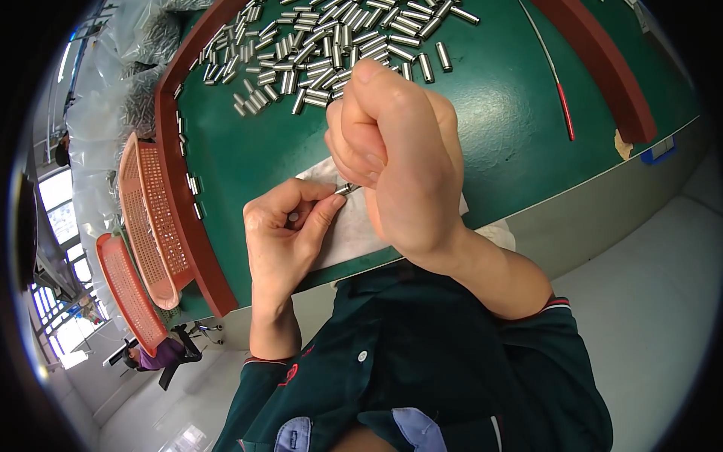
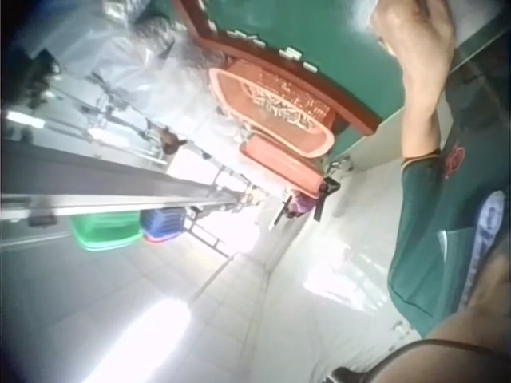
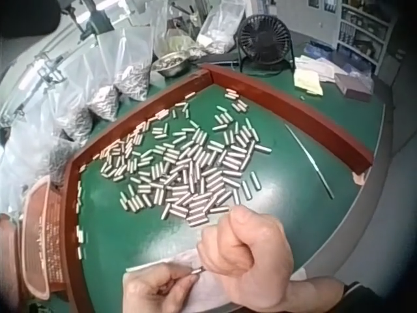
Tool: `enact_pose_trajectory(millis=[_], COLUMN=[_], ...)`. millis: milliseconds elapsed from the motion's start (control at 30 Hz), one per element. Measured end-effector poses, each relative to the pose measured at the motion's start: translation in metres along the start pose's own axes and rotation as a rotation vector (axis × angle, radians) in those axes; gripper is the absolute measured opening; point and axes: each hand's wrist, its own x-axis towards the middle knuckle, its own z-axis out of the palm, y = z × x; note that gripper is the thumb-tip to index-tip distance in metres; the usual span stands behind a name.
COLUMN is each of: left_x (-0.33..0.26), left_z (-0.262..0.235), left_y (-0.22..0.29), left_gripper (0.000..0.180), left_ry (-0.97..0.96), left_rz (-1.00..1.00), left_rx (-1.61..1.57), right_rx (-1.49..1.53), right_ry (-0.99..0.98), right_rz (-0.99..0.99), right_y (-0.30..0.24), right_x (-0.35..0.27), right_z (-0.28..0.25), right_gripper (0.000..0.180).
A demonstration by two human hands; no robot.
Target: Cleaning and inspecting small cylindrical metal components using a wiping cloth and a small scraper tool.
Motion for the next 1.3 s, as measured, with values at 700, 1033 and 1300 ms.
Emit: enact_pose_trajectory(millis=[700, 1033, 1300], left_x=[0.0006, 0.0026, 0.0027], left_z=[0.0002, -0.0025, -0.0026], left_y=[-0.0005, 0.0015, -0.0015], left_gripper=[0.007, 0.007, 0.007], left_ry=[0.011, -0.029, -0.041], left_rz=[0.027, -0.002, 0.023], left_rx=[-0.02, -0.03, -0.064], right_rx=[-0.058, -0.153, -0.11], right_ry=[-0.053, -0.048, -0.102], right_rz=[-0.039, -0.025, -0.022], right_y=[0.0032, 0.0042, 0.0008], right_x=[-0.0005, 0.0001, 0.0009], right_z=[0.0034, 0.0052, 0.0024], right_gripper=[0.041, 0.04, 0.04])
